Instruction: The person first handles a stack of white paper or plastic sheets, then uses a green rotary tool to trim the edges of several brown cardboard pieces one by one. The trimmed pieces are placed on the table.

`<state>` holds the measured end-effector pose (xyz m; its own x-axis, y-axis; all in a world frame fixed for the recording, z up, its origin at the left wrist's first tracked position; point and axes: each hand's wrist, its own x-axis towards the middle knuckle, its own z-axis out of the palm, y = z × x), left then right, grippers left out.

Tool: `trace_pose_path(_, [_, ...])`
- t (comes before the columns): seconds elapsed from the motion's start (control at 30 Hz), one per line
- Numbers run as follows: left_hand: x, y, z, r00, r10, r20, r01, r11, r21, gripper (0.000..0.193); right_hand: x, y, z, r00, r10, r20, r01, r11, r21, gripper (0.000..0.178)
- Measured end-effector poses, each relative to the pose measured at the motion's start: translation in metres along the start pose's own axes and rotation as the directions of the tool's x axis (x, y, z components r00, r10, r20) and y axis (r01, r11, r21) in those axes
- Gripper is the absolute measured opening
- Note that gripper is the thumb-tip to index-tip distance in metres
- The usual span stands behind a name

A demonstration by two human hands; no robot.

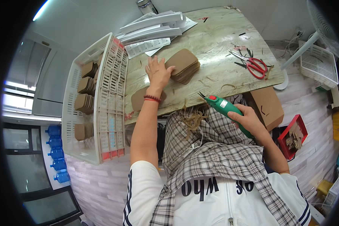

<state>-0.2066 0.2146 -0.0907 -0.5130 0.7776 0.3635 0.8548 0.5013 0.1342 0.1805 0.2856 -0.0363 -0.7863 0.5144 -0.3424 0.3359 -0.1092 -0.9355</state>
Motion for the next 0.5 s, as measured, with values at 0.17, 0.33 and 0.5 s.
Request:
trace_pose_path(0.17, [0.009, 0.016, 0.003, 0.999, -0.049, 0.004, 0.049, 0.987, -0.152, 0.060, -0.002, 0.005, -0.005, 0.999, -0.006, -0.038, 0.006, 1.000, 0.016, 0.036])
trace_pose_path(0.33, [0.004, 0.039, -0.029, 0.988, -0.157, 0.017, 0.148, 0.890, -0.430, 0.042, 0.004, 0.007, -0.008, 0.996, -0.055, -0.065, 0.057, 0.998, 0.034, 0.035])
trace_pose_path(0.5, [-0.020, 0.057, -0.042, 0.923, -0.343, 0.174, 0.247, 0.182, -0.952, 0.018, 0.003, -0.005, -0.004, 0.995, -0.041, -0.089, 0.045, 0.998, 0.038, 0.034])
